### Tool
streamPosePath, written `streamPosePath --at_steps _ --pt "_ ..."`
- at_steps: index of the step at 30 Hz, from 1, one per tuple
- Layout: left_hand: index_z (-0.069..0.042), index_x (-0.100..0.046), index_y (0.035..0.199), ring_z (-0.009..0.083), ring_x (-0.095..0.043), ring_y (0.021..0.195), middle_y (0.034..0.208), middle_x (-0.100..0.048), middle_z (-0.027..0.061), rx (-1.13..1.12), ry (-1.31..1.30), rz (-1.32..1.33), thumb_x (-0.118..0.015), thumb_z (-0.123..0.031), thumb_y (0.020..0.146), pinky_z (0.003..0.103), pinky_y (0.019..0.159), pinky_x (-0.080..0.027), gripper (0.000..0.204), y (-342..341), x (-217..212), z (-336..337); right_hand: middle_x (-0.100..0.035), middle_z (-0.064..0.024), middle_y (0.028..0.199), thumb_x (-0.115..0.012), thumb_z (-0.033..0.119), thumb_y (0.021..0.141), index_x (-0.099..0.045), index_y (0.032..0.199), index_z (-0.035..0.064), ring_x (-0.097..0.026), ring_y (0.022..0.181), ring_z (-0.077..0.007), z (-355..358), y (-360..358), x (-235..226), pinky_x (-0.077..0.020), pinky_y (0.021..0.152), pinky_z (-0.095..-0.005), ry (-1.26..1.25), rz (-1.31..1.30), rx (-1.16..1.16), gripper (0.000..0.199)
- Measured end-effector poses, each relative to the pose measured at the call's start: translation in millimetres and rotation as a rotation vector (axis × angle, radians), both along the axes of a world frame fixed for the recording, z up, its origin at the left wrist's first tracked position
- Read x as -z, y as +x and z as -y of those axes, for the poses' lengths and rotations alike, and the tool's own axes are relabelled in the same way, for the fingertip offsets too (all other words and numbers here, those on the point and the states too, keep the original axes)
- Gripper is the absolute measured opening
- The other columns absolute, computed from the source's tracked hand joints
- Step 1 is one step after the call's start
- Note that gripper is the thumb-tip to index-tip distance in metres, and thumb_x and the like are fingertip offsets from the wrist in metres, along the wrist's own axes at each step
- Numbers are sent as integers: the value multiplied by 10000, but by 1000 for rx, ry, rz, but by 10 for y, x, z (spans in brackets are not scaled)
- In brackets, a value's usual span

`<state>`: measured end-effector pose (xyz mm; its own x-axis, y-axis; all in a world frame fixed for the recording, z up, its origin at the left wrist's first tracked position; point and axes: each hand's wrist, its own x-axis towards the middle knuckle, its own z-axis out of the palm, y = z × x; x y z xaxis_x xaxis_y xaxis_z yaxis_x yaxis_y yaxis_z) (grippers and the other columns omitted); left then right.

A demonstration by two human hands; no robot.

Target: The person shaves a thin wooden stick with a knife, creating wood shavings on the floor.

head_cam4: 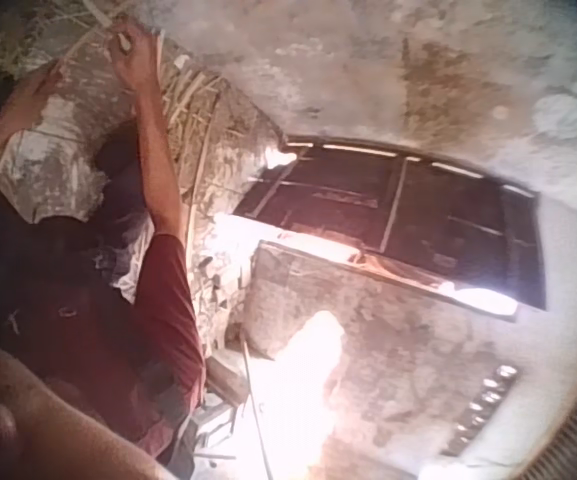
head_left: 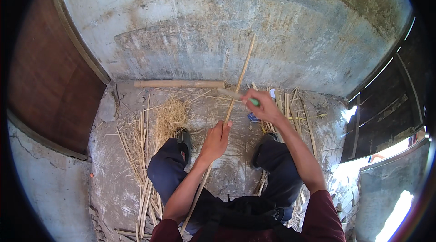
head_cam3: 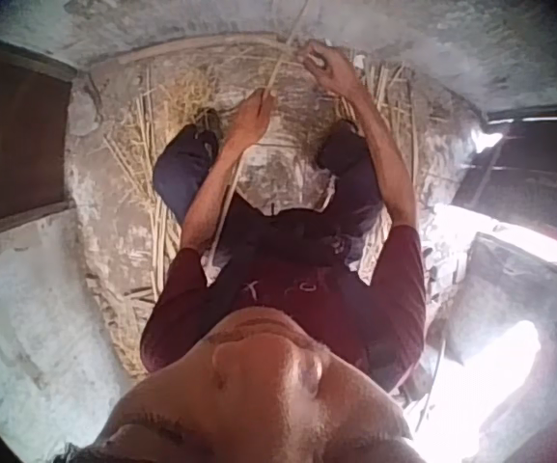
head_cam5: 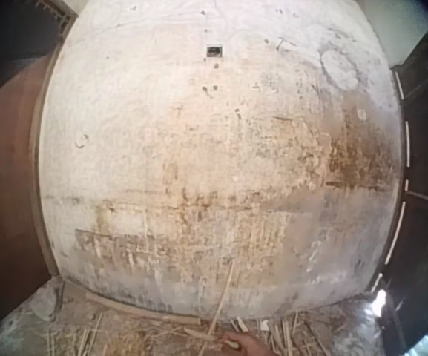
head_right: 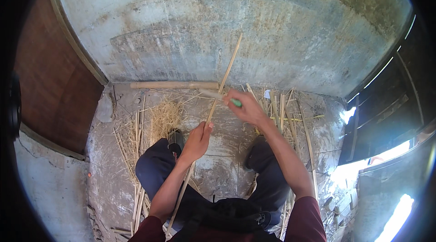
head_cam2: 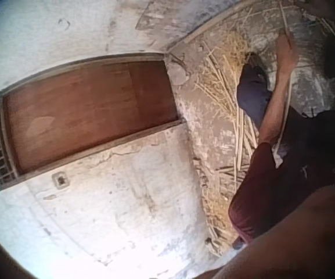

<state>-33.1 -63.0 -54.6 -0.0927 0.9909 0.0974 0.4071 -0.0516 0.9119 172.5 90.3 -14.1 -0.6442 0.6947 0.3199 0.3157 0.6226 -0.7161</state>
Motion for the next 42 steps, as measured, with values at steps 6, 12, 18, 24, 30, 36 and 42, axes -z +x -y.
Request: streamPosePath --at_steps 6,12,18,24,30,36,42 --pt "52 -598 1056 568 -644 827 813 -646 334 20 -49 -38 -492 -354 1165 604 711 -450 434 5 1 -2 -742 -132 911 -714 77 999 -677 1075 26 -688 754 -235 -183 -26 116 -517 670 -367 117 -148 69 99" --pt "53 -614 1095 570 -642 833 835 -646 348 33 -45 -33 -492 -356 1164 606 723 -452 432 12 28 16 -799 -130 1001 -692 82 1049 -649 1063 -2 -754 913 -171 -150 123 -20 -541 792 -319 -16 -4 88 96" --pt "59 -612 1097 563 -644 823 834 -649 343 67 -125 -48 -488 -357 1165 596 724 -459 440 59 -75 33 -811 -170 1093 -682 124 1045 -654 1068 4 -711 786 -207 -279 207 70 -537 709 -369 48 -76 185 126" --pt "59 -594 1043 540 -609 759 767 -607 315 83 -88 -58 -485 -360 1168 577 698 -446 451 118 -49 71 -799 -193 1068 -678 120 1054 -640 1082 -12 -754 975 -210 -440 388 109 -564 858 -371 31 -67 174 139" --pt "60 -573 1013 566 -608 777 760 -608 334 116 -72 -92 -480 -362 1169 600 708 -441 459 158 -4 141 -801 -195 1102 -673 121 1058 -636 1081 -15 -756 1081 -192 -680 614 242 -560 956 -370 23 -145 313 143" --pt "52 -561 1008 566 -612 819 774 -609 326 134 -155 -77 -476 -379 1170 589 760 -442 468 172 -68 178 -801 -182 1097 -672 116 1060 -628 1092 -22 -678 1009 -113 -706 689 211 -541 954 -348 22 -139 310 149" --pt "53 -565 1063 567 -628 822 785 -623 330 170 -181 -71 -472 -375 1169 603 754 -455 450 207 -89 220 -768 -129 980 -672 130 1058 -635 1093 -6 -641 929 -94 -861 784 314 -525 863 -332 86 -198 361 146"
